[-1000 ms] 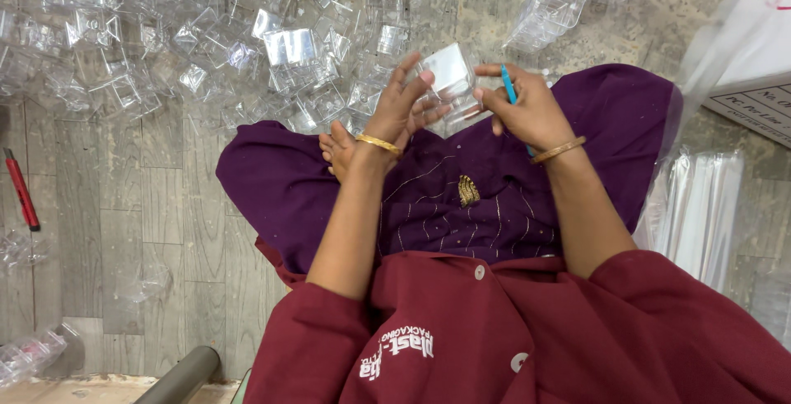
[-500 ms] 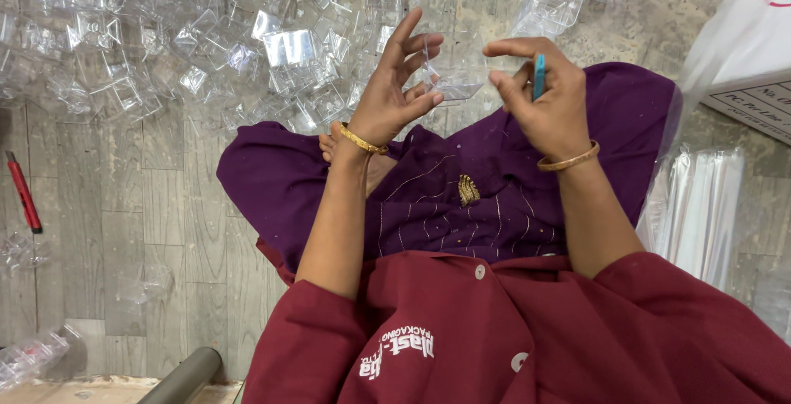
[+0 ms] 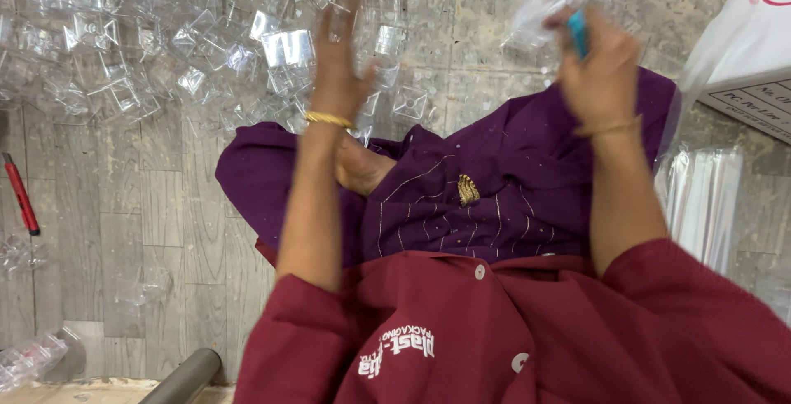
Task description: The person sits on the floor and uses a utility knife to trim the edges of small clear plastic boxes, working on one box at a time on their lap and tossing finished boxes onto a large pile of similar boxes beside them.
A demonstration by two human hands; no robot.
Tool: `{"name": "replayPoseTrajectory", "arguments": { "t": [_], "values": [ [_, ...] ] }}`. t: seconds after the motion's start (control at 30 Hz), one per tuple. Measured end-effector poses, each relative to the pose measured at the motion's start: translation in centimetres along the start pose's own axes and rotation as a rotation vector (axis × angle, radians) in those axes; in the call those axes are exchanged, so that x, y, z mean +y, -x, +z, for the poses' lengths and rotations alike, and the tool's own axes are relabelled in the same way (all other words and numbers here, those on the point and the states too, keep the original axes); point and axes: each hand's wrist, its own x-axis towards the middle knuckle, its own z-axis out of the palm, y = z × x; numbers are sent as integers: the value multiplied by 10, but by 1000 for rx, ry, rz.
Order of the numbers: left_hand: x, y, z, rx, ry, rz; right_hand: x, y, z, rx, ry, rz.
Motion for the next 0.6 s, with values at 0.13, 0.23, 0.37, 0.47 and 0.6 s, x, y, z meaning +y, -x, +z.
{"name": "replayPoseTrajectory", "arguments": {
  "t": [0.13,0.23,0.37,0.47,0.6],
  "values": [
    [-85,-18,-10,-85,-579,-271,56,-35,3,122,128,-284],
    [-105,-21,7,-54,-540,-113,77,-46,24,16,219,-283],
    [-70,-20,34,-112,-455,-195,76,-35,25,41,138,-320],
    [-31,-12,33,-159,-257,-249,62,-18,5,146,-93,-420],
    [8,2,16,-10,223,-78,30,6,7,104,-236,-43]
  ]
}}
